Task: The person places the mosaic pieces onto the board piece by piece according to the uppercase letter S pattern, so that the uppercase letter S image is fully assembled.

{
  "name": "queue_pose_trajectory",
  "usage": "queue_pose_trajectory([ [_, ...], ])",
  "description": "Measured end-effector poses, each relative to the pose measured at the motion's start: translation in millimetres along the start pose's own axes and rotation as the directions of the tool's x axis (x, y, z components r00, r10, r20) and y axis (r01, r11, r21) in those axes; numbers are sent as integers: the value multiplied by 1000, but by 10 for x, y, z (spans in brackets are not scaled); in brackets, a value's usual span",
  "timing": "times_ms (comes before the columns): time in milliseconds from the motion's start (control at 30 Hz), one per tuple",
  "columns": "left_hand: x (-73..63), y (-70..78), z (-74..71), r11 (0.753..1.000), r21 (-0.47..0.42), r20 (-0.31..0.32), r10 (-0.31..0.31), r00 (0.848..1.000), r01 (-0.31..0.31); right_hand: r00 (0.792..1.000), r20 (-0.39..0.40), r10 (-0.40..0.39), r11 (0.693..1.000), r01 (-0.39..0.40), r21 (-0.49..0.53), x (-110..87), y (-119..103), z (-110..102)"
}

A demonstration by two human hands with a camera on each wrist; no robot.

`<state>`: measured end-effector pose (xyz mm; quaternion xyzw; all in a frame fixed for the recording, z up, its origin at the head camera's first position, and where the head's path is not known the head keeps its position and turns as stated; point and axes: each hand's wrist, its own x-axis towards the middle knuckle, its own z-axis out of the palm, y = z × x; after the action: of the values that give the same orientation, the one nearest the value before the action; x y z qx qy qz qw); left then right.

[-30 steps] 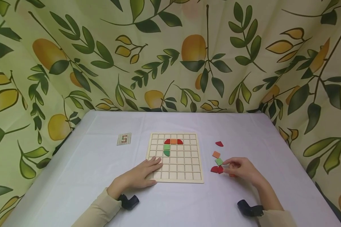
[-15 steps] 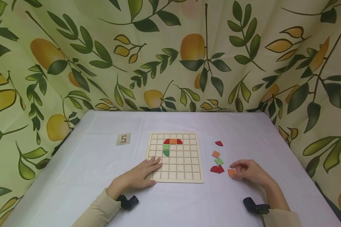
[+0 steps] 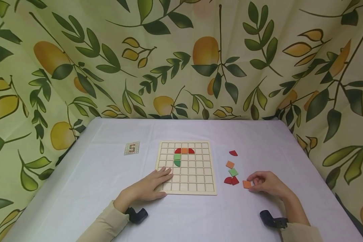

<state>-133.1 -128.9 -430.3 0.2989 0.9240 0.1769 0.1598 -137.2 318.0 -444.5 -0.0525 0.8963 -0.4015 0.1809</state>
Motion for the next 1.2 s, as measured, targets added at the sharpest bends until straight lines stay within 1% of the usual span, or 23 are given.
queue_pose_trajectory([
  [167, 19, -23, 20, 1000, 7, -1, -1, 1000, 1, 1000, -4, -10, 1000, 10, 4, -3, 5, 9],
  [300, 14, -29, 20, 999, 43, -8, 5, 1000, -5, 1000, -9, 0, 1000, 0, -5, 0, -7, 14],
  [400, 2, -25, 12, 998, 66, -18, 19, 1000, -18, 1000, -18, 9, 1000, -10, -18, 3, -15, 20],
  [567, -7, -12, -4, 996, 79, -27, 36, 999, -34, 999, -29, 17, 999, -18, -27, 3, -32, 21],
  [800, 10, -3, 1, 996, 91, -16, 29, 999, -27, 999, -25, 22, 999, -23, -26, 9, -42, 12],
  [1000, 8, 9, -7, 995, 95, -16, 27, 1000, -25, 1000, -11, -23, 999, 23, -22, 27, -70, -4],
  [1200, -5, 16, -11, 994, 102, -21, 30, 999, -28, 997, -20, -79, 996, 78, -44, 77, -180, 6],
])
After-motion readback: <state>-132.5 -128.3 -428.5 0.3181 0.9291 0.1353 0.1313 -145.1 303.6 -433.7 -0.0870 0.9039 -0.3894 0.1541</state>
